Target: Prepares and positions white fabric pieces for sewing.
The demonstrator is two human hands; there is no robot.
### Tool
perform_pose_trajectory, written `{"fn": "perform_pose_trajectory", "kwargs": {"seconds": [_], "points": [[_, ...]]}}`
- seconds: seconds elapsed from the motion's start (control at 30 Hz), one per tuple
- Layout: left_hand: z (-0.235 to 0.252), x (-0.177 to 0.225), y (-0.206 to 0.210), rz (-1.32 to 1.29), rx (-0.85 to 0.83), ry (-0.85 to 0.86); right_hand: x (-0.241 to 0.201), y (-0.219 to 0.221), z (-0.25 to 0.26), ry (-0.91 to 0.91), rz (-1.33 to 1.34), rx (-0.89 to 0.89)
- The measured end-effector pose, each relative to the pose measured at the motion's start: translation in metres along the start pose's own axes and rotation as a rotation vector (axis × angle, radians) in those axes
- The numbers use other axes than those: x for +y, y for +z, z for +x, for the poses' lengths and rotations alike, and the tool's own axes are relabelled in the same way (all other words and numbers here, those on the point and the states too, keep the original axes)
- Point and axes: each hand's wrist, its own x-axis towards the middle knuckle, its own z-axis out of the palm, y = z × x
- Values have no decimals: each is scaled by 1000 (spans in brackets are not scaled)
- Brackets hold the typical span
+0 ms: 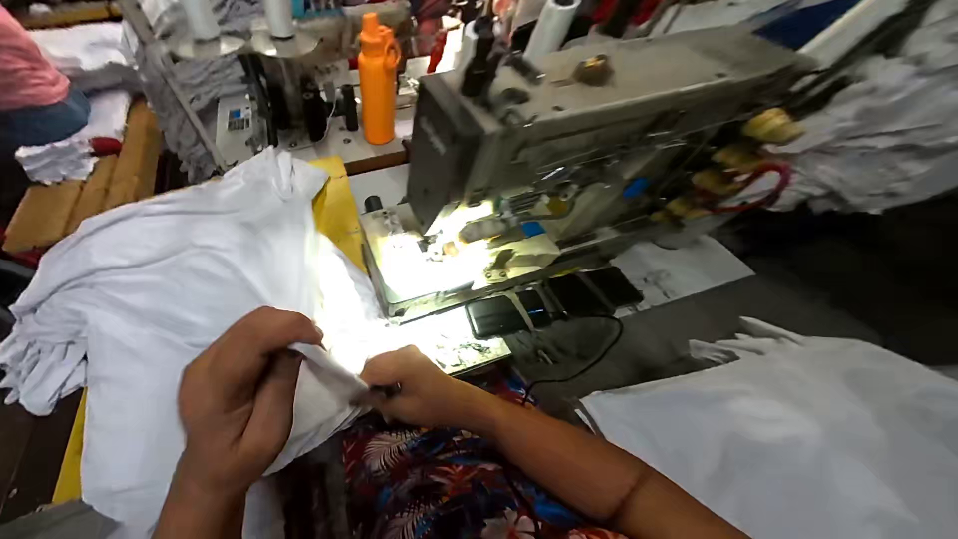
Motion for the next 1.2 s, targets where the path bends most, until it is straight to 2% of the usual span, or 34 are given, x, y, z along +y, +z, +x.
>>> {"fn": "perform_pose_trajectory", "kwargs": {"seconds": [0.07,0.13,0.17,0.23,0.33,0.37,0.5,0.6,0.67,0.8,0.97,1.03,1.13,1.17,1.2], "points": [[35,30,8,31,17,157,-40,-29,-8,-42,256,-132],[60,33,29,171,43,237,-52,-57,-30,-2,456,-222],[70,24,45,253,32,223,-46,-67,-45,74,573,-221],[77,-7,84,446,-94,31,-26,-80,-74,323,780,-121],[81,-61,140,590,-347,-499,13,-90,-101,580,900,108],[83,-77,155,616,-355,-587,24,-93,-104,627,891,163],[103,-109,178,628,-326,-627,45,-101,-84,768,747,292],[131,-135,177,634,-511,-861,43,-102,-66,800,652,349],[139,-139,175,587,-517,-955,43,-97,-64,749,548,365],[124,-128,170,449,-332,-793,41,-90,-74,720,485,362],[145,-138,169,538,-412,-782,51,-86,-75,710,453,388],[140,-140,164,630,-341,-694,56,-89,-71,689,395,388],[79,-124,132,696,-115,-309,57,-95,-66,672,337,392],[44,-109,120,744,-91,-257,57,-95,-65,674,320,402],[9,-89,111,815,-113,-289,56,-94,-66,676,287,425]]}}
